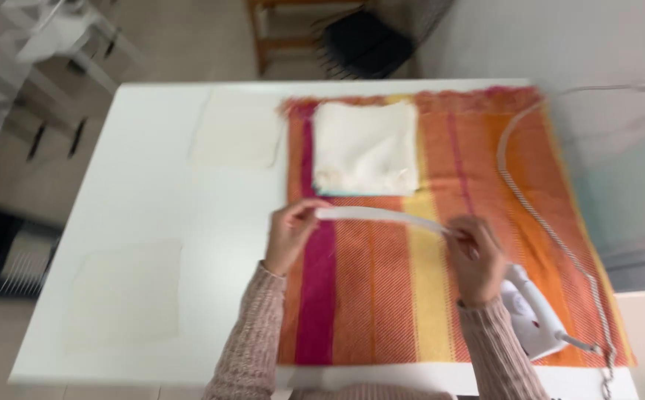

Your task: Ironing small rectangular pieces of white fabric on a padded surface.

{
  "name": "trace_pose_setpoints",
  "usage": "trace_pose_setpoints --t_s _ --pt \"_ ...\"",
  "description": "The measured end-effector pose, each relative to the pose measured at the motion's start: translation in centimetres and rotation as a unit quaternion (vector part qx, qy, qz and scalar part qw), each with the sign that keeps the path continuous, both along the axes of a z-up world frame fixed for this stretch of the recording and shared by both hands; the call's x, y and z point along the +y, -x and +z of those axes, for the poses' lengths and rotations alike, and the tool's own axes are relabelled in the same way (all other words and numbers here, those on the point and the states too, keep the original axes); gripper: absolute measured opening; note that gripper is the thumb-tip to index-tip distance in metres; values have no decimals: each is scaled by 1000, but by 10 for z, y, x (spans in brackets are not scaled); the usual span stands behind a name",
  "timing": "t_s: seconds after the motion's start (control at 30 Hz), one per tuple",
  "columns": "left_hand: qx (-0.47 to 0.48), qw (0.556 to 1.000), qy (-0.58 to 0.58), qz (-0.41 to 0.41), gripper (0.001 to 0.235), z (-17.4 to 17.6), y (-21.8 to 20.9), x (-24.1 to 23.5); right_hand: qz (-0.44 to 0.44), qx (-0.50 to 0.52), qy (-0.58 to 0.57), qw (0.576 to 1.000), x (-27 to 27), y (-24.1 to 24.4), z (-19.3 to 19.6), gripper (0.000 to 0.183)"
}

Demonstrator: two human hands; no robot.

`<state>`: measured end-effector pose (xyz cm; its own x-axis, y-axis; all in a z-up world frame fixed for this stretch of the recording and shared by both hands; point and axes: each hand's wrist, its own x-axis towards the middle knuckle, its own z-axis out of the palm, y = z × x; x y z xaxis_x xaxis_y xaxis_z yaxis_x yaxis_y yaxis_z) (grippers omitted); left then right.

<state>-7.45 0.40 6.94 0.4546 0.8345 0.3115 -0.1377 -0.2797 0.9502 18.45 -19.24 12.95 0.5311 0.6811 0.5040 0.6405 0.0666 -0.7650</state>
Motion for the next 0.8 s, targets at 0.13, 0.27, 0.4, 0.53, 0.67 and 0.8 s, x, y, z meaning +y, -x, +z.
trace_pose_setpoints --t_s 0.13,0.27,0.4,0.53,0.67,0.8 --pt "31 999 17 -12 16 -22 28 -53 -43 -117 20 992 -47 7 -65 24" --pt "103 991 53 -66 17 -88 39 -90 -15 -152 133 979 -92 -1 -154 22" --pt "170 978 100 -62 18 -125 45 -137 -3 -115 230 966 -126 12 -211 15" --pt "226 971 61 -35 24 -149 50 -166 -34 -64 243 967 -131 33 -187 14" --pt "228 964 137 20 36 -156 53 -178 -30 69 228 971 -138 30 -197 27" --pt "233 944 229 49 53 -142 52 -182 -47 382 202 900 -141 31 -193 30"
